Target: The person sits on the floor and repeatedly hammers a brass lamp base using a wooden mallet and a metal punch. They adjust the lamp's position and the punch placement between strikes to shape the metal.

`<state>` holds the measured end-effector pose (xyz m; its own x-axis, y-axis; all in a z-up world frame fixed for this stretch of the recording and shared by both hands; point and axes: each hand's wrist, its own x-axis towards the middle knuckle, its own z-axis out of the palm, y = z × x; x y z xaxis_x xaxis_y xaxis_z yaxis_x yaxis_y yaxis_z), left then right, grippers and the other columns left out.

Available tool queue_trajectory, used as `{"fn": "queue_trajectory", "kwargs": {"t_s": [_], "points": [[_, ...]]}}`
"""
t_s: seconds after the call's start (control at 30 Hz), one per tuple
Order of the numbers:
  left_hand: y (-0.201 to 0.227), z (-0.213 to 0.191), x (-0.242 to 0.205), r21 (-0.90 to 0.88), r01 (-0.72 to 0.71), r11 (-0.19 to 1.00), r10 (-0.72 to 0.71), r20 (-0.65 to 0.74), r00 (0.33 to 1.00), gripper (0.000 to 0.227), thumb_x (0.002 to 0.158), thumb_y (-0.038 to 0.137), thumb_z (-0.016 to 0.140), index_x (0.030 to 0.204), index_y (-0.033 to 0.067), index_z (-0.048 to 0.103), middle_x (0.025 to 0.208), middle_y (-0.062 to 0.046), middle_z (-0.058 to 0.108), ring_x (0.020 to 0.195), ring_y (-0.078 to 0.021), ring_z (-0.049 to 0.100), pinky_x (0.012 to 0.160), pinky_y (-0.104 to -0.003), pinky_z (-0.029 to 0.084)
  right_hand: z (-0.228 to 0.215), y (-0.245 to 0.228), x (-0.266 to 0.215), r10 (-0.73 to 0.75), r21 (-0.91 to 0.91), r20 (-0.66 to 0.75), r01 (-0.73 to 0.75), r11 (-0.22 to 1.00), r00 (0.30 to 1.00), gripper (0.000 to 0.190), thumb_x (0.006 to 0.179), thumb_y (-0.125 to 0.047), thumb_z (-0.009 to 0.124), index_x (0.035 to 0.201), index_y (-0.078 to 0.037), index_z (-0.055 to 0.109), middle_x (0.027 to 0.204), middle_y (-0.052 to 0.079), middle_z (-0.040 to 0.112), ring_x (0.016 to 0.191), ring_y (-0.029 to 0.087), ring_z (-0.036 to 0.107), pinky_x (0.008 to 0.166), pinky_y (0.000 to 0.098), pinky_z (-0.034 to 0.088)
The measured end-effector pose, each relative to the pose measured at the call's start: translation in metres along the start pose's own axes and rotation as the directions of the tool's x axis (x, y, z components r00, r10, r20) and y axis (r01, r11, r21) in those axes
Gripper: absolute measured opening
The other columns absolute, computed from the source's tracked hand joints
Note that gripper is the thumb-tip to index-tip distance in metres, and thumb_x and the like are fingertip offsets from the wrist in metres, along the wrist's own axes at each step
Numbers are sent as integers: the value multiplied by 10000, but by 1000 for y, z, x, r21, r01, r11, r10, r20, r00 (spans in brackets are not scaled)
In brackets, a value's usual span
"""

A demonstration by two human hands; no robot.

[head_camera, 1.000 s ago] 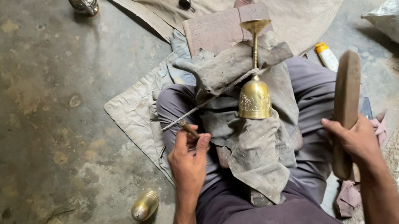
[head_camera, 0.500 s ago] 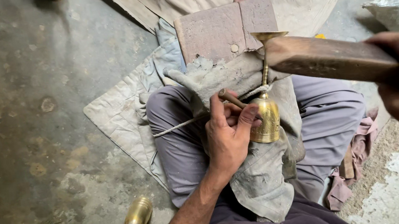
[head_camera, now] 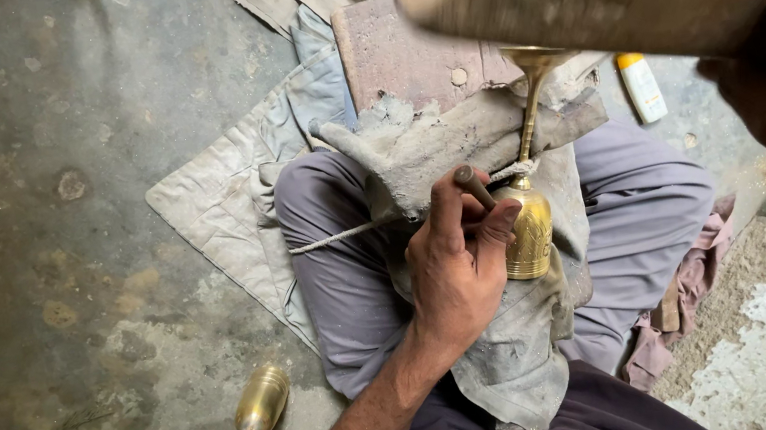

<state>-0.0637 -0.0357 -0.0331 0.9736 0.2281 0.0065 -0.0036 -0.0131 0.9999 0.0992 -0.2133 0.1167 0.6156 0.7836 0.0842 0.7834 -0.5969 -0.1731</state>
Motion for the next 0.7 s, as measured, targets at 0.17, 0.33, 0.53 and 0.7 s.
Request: {"fn": "queue_trajectory", "kwargs": {"t_s": [0.17, 0.33, 0.53, 0.7], "points": [[-1, 1, 2, 39, -31, 999, 32, -22, 999, 339, 1056, 317, 663, 1242, 65, 532, 819, -47, 700, 706, -136, 726, 597, -278, 577, -5, 4, 10, -38, -337, 171, 95, 937, 985, 453, 814, 111, 671, 1257, 15, 658, 1008, 217, 719, 905, 306, 720, 772, 388, 603], [-4, -1, 7, 101, -30, 994, 25, 51, 998, 389, 1031, 370, 672, 1240, 68, 546, 829, -47, 706, 717, -164, 739, 621, -309, 583, -5, -1, -5, 143, -247, 148, -103, 964, 979, 416, 878, 133, 646, 1280, 27, 668, 1034, 230, 726, 879, 308, 716, 772, 398, 601], [-7, -1, 10, 157, -99, 983, 83, 103, 991, 497, 1003, 388, 667, 1378, 97, 522, 875, -55, 709, 749, -194, 749, 651, -338, 595, 1, 26, -26, 106, -82, 81, -100, 992, 991, 458, 841, 146, 538, 1288, 73, 610, 1041, 248, 694, 863, 306, 700, 812, 419, 593], [-6, 0, 12, 177, -136, 975, 108, 157, 982, 411, 1044, 348, 675, 1386, 185, 515, 946, -34, 745, 804, -190, 785, 666, -331, 624, 17, 42, -48, 267, -94, 95, -259, 961, 959, 370, 945, 73, 536, 1307, 51, 612, 1050, 238, 694, 842, 290, 702, 784, 392, 594]]}}
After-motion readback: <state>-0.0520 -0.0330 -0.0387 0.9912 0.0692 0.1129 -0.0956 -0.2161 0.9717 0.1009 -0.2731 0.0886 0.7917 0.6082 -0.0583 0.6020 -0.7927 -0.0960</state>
